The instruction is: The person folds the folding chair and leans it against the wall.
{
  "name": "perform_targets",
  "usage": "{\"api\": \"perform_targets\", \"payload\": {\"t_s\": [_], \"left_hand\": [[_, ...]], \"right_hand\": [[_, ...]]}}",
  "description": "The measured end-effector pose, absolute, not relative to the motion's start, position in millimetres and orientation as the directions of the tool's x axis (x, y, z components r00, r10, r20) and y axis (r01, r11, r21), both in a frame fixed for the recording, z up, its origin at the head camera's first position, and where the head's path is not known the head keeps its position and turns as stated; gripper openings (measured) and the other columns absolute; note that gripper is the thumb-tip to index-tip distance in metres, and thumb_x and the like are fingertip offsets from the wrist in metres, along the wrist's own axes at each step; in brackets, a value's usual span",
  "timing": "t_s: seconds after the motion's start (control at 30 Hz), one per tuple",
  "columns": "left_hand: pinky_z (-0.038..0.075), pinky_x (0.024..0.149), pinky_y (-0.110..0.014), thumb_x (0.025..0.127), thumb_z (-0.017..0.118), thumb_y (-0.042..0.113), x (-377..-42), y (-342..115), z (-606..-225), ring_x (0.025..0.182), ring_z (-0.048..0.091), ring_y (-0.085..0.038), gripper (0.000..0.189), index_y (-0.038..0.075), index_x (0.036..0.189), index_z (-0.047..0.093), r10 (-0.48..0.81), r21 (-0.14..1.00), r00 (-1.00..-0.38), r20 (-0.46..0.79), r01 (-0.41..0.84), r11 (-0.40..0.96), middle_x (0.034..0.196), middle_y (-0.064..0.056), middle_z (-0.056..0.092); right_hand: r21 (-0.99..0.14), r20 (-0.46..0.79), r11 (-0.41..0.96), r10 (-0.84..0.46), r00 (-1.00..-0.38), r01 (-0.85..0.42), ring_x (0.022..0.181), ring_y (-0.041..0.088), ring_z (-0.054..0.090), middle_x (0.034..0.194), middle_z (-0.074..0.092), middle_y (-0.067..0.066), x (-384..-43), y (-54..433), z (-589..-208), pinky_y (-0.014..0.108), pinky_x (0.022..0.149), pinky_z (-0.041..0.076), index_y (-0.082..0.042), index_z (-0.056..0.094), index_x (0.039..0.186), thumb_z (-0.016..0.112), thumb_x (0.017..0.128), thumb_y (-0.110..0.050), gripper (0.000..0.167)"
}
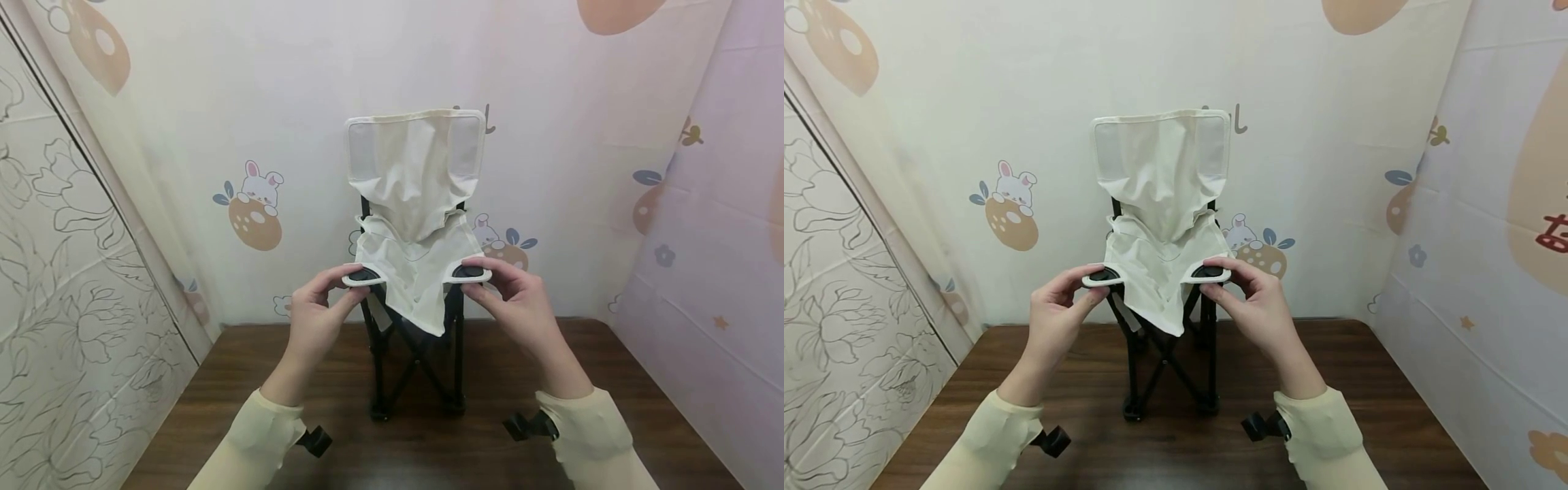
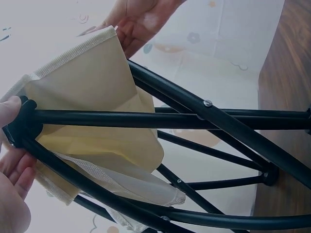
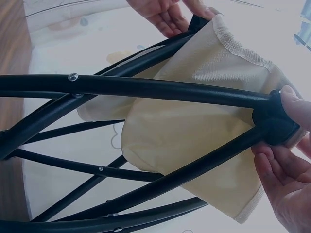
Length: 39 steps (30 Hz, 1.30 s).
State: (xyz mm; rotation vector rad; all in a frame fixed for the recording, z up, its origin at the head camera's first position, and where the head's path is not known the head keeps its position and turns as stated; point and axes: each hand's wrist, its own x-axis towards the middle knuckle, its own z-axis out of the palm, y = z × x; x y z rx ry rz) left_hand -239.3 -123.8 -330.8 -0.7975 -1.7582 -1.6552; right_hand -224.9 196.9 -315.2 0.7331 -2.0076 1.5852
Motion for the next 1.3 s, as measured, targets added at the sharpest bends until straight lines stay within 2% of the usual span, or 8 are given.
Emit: {"api": "perform_targets", "payload": {"t_s": [0.37, 0.57, 0.77, 1.0, 1.3], "left_hand": [[0.055, 0.084, -0.022, 0.094, 0.082, -0.006, -241, -123, -329, 0.1, 0.07, -0.019, 0.033, 0.003, 0.125, 0.079, 0.031, 0.655, -0.656, 0.754, 0.755, 0.045, 0.117, -0.015, 0.079], [0.056, 0.087, -0.023, 0.093, 0.083, -0.007, -243, -123, -328, 0.1, 0.07, -0.019, 0.034, 0.003, 0.126, 0.079, 0.031, 0.648, -0.65, 0.76, 0.76, 0.042, 0.116, -0.015, 0.079], [0.056, 0.085, -0.023, 0.092, 0.084, -0.007, -245, -122, -328, 0.099, 0.071, -0.018, 0.035, 0.003, 0.126, 0.079, 0.03, 0.644, -0.646, 0.763, 0.764, 0.04, 0.114, -0.015, 0.079], [0.055, 0.082, -0.022, 0.093, 0.082, -0.008, -245, -121, -327, 0.098, 0.07, -0.017, 0.034, 0.002, 0.126, 0.079, 0.03, 0.645, -0.645, 0.763, 0.764, 0.032, 0.114, -0.017, 0.079], [0.056, 0.085, -0.023, 0.093, 0.084, -0.006, -247, -121, -327, 0.099, 0.07, -0.018, 0.035, 0.003, 0.126, 0.079, 0.035, 0.648, -0.649, 0.76, 0.761, 0.035, 0.112, -0.016, 0.079]], "right_hand": [[-0.733, 0.652, 0.157, -0.114, -0.749, -0.662, 0.11, 0.016, 0.073, 0.12, 0.077, 0.006, -226, 194, -313, 0.022, 0.097, 0.059, 0.002, 0.074, 0.133, 0.079, 0.094, 0.012, 0.041], [-0.728, 0.653, 0.178, -0.118, -0.749, -0.662, 0.111, 0.015, 0.073, 0.121, 0.077, 0.006, -228, 192, -312, 0.022, 0.099, 0.058, 0.0, 0.075, 0.132, 0.08, 0.094, 0.011, 0.041], [-0.731, 0.649, 0.18, -0.114, -0.752, -0.658, 0.112, 0.015, 0.073, 0.121, 0.077, 0.005, -229, 190, -311, 0.022, 0.098, 0.058, 0.0, 0.075, 0.132, 0.08, 0.094, 0.01, 0.04], [-0.728, 0.659, 0.151, -0.115, -0.743, -0.669, 0.111, 0.015, 0.073, 0.119, 0.077, 0.005, -231, 189, -311, 0.021, 0.095, 0.059, 0.003, 0.074, 0.132, 0.08, 0.093, 0.012, 0.04], [-0.728, 0.666, 0.114, -0.115, -0.737, -0.676, 0.11, 0.014, 0.073, 0.119, 0.077, 0.004, -233, 185, -310, 0.021, 0.095, 0.058, 0.006, 0.073, 0.131, 0.079, 0.093, 0.014, 0.039]]}}
